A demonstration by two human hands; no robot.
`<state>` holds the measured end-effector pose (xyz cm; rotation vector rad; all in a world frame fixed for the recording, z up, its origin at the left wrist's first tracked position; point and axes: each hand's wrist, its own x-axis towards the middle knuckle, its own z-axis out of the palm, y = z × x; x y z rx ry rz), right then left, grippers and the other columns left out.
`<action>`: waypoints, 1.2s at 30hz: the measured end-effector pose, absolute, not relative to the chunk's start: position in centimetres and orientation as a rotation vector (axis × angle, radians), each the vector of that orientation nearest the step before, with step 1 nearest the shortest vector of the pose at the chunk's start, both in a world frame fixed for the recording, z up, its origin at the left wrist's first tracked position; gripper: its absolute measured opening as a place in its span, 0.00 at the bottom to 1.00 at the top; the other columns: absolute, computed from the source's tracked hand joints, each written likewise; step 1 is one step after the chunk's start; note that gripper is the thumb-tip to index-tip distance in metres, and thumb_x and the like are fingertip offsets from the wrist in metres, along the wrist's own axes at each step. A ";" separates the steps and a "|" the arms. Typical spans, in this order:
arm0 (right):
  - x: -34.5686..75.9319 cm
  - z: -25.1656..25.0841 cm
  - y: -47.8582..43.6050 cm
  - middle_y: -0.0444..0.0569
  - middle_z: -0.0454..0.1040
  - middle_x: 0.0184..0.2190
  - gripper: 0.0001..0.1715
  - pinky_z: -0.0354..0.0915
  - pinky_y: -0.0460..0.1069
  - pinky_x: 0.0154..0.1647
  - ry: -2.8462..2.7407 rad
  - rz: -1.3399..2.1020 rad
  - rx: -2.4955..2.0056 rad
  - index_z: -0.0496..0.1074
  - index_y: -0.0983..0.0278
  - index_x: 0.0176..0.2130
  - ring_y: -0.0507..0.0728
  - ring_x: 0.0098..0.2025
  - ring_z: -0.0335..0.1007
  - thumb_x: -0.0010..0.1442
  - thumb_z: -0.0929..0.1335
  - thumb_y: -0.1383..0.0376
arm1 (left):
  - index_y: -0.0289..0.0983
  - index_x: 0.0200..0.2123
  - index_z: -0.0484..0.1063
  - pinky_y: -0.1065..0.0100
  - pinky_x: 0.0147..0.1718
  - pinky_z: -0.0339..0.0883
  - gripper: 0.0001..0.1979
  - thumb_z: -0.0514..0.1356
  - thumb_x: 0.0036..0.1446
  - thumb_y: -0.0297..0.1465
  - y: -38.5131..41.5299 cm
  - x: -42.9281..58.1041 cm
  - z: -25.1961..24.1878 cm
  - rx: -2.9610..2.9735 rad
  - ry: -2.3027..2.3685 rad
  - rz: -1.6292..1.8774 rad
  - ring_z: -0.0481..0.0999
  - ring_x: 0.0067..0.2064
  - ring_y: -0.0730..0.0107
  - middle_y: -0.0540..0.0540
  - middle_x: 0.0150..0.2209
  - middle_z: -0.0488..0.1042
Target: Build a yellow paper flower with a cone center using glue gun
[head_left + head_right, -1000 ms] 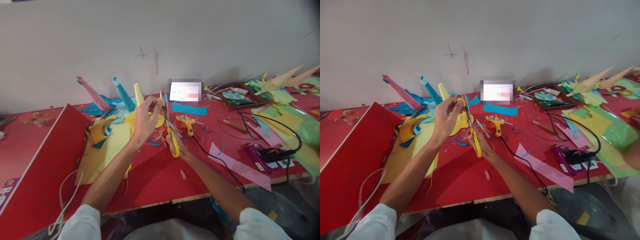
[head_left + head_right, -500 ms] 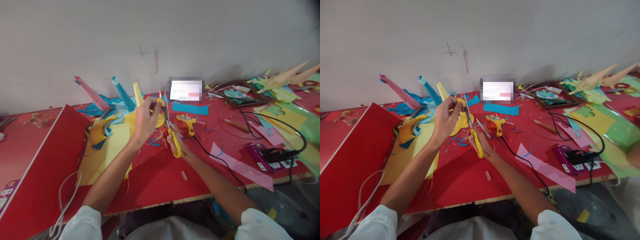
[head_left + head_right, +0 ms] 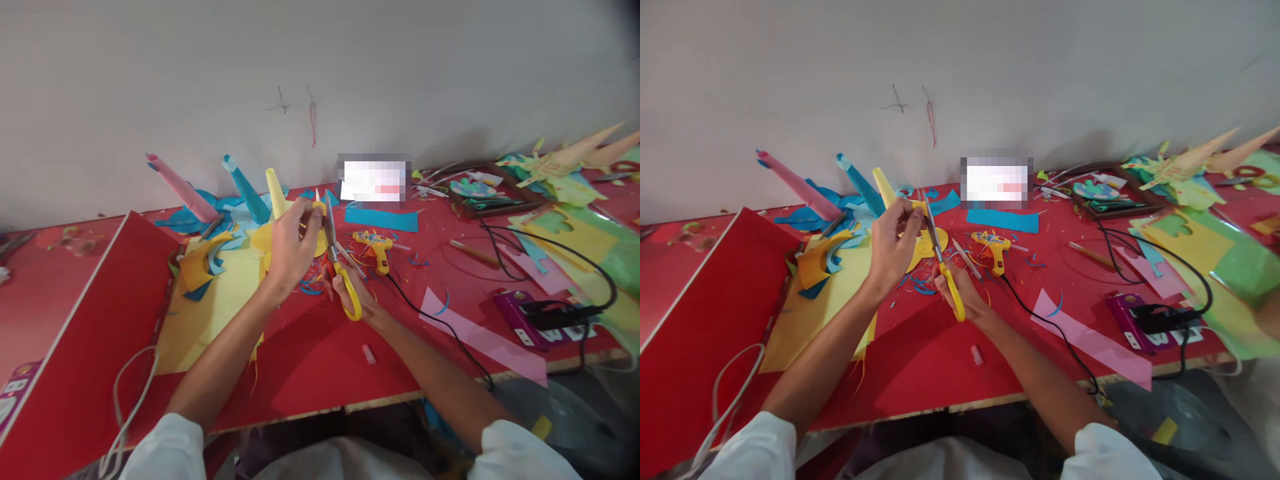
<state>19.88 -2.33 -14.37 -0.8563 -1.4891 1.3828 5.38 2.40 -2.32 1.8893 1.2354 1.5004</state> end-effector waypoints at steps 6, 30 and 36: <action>20.0 -14.2 -2.3 0.39 0.63 0.24 0.40 0.57 0.47 0.20 -1.418 1.397 -0.851 0.66 0.58 0.39 0.51 0.21 0.56 0.59 0.63 0.26 | 0.40 0.33 0.65 0.69 0.29 0.67 0.11 0.58 0.70 0.34 2.4 5.4 -2.2 1.907 1.198 1.457 0.69 0.28 0.74 0.51 0.28 0.70; 20.2 -14.0 -2.2 0.38 0.63 0.21 0.41 0.58 0.46 0.19 -1.453 1.359 -0.831 0.66 0.60 0.38 0.50 0.20 0.58 0.59 0.63 0.26 | 0.40 0.32 0.62 0.72 0.25 0.67 0.12 0.56 0.70 0.33 2.6 5.4 -2.3 1.782 1.143 1.421 0.69 0.27 0.76 0.51 0.27 0.68; 20.2 -14.1 -2.2 0.38 0.63 0.21 0.40 0.58 0.46 0.19 -1.457 1.354 -0.831 0.66 0.59 0.38 0.50 0.20 0.58 0.61 0.63 0.27 | 0.40 0.32 0.61 0.72 0.25 0.66 0.13 0.56 0.72 0.35 2.4 5.6 -2.3 1.731 1.143 1.447 0.69 0.26 0.77 0.52 0.27 0.68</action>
